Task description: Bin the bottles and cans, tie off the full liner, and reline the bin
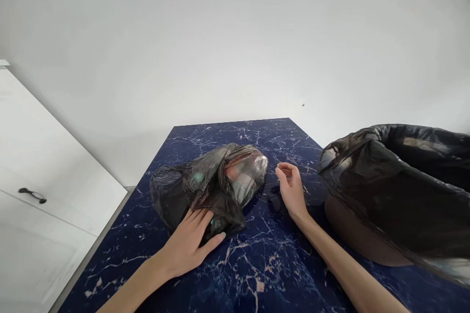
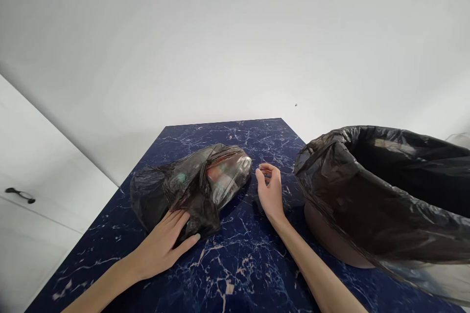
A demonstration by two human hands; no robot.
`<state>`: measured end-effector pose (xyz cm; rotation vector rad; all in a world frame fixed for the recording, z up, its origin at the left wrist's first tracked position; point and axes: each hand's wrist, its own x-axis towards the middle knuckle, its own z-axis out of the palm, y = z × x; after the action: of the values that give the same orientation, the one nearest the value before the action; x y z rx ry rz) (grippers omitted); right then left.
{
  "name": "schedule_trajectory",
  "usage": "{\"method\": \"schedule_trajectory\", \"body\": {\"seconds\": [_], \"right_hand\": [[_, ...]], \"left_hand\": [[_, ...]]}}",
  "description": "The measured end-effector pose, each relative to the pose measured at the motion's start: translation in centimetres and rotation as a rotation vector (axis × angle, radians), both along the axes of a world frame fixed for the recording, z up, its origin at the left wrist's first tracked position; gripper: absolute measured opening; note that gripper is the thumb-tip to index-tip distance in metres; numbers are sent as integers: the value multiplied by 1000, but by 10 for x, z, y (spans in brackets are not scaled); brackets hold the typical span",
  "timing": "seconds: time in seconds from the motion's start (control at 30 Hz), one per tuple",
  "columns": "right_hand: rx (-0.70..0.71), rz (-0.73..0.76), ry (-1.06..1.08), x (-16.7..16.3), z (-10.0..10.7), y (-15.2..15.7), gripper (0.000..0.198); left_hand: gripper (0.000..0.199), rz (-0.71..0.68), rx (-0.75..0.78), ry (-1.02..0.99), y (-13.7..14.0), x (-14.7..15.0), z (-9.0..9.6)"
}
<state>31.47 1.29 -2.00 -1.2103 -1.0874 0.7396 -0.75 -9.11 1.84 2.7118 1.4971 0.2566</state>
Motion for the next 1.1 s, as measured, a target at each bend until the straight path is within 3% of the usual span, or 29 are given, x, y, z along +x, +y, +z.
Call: {"method": "schedule_trajectory", "body": {"seconds": [0.23, 0.33, 0.53, 0.7, 0.9, 1.03, 1.1], "right_hand": [[52, 124, -78, -2, 3, -1, 53], [87, 168, -83, -3, 6, -3, 52], [191, 289, -203, -9, 14, -13, 45], [200, 344, -343, -14, 15, -19, 36], [265, 275, -410, -15, 10, -16, 27], [288, 201, -401, -13, 11, -14, 28], [294, 178, -396, -13, 11, -14, 29]], "left_hand": [[60, -163, 60, -81, -20, -35, 4], [53, -116, 87, -184, -34, -43, 3], [58, -7, 51, -334, -41, -54, 12], [50, -37, -57, -518, -36, -36, 29], [43, 180, -378, -927, -38, -13, 35], [46, 236, -495, -1241, -41, -18, 33], [50, 283, -514, -1300, -44, -23, 31]]}}
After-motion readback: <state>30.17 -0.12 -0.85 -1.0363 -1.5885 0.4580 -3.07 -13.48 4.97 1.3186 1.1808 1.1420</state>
